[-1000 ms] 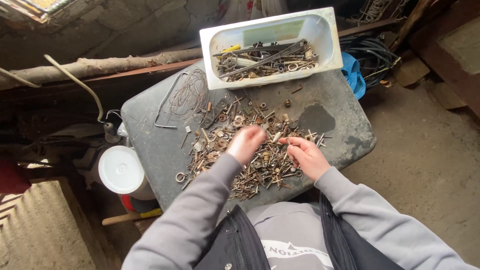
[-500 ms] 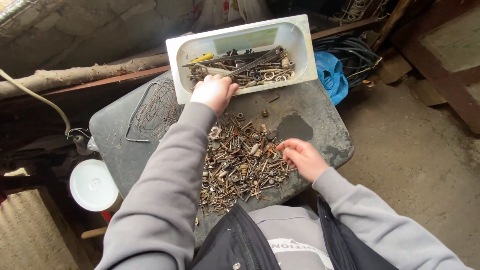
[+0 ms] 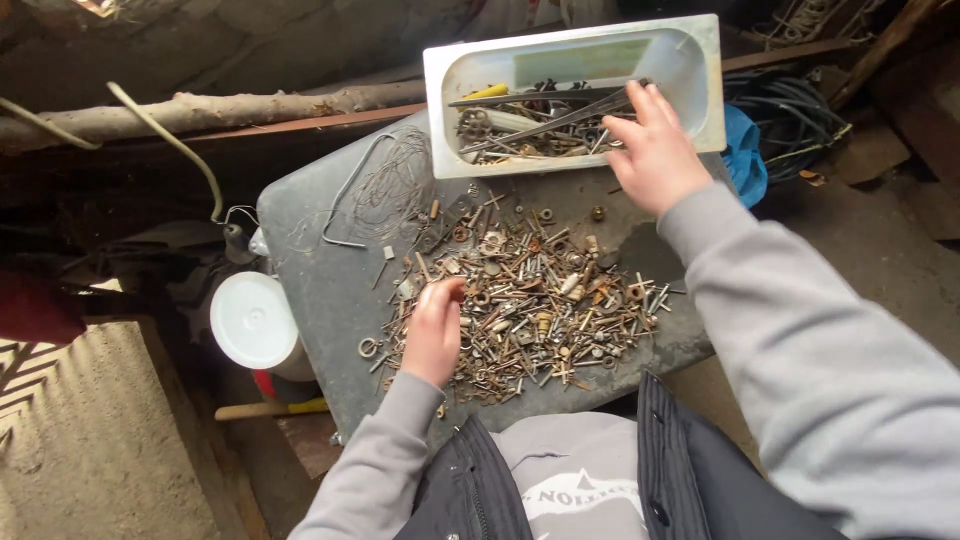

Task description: Sorting through a pile of various metal fasteners and hardware on a table, selecting specific items to place into a plastic container.

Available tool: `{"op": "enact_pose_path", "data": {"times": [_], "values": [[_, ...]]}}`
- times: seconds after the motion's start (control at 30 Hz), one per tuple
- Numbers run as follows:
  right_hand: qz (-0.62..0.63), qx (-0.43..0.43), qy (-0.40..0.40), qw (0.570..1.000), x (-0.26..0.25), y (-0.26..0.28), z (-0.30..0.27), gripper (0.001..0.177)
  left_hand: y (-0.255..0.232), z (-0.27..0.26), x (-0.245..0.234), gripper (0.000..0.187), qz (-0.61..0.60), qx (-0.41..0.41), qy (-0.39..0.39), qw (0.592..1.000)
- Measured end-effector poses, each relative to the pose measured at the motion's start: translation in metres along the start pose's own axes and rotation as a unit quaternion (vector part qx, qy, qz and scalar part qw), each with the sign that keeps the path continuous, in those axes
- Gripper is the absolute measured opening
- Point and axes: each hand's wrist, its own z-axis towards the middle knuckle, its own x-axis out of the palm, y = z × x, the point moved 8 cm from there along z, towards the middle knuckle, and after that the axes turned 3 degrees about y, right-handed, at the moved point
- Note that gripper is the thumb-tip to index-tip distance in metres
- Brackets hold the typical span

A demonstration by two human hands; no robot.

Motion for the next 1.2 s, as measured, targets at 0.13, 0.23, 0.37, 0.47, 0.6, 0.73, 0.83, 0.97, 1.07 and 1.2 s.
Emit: {"op": "enact_pose_path", "data": {"times": [0.13,0.23,0.37,0.47,0.6,0.73,0.83,0.97,1.07,1.2], "values": [[0.05,-0.061,-0.153,0.985,0.005,0.044,-0.083,0.034,0.042,-0.026,0.006,0.036,0.1,0.092,0.017,0.991],[0.094,-0.043,-0.153,0.983,0.044,0.048,-0.15,0.031,0.062,-0.042,0.002,0.039,0.315,0.119,0.013,0.942],[0.11,0.005,-0.112,0.988,0.098,0.041,-0.22,0.031,0.078,-0.059,-0.025,0.032,0.408,0.213,-0.056,0.886],[0.118,0.043,-0.089,0.988,0.115,0.04,-0.251,0.032,0.081,-0.07,-0.039,0.031,0.466,0.223,-0.058,0.854],[0.099,0.058,-0.094,0.989,0.127,0.043,-0.272,0.03,0.06,-0.066,-0.069,0.036,0.543,0.174,-0.039,0.821],[0.085,0.062,-0.086,0.991,0.132,0.064,-0.286,0.029,0.102,-0.042,-0.072,0.039,0.55,0.206,-0.036,0.808],[0.041,0.056,-0.056,0.996,0.136,0.081,-0.308,0.03,0.092,-0.042,-0.063,0.042,0.515,0.213,0.051,0.829],[0.086,0.089,-0.042,0.991,0.126,0.091,-0.337,0.029,0.037,-0.065,-0.045,0.023,0.459,0.322,0.034,0.827],[0.137,0.157,-0.039,0.977,0.127,0.096,-0.356,0.027,0.037,-0.077,-0.012,0.02,0.433,0.343,0.082,0.83],[0.198,0.231,-0.018,0.952,0.14,0.098,-0.352,0.027,0.066,-0.074,0.014,0.015,0.393,0.344,0.034,0.852]]}}
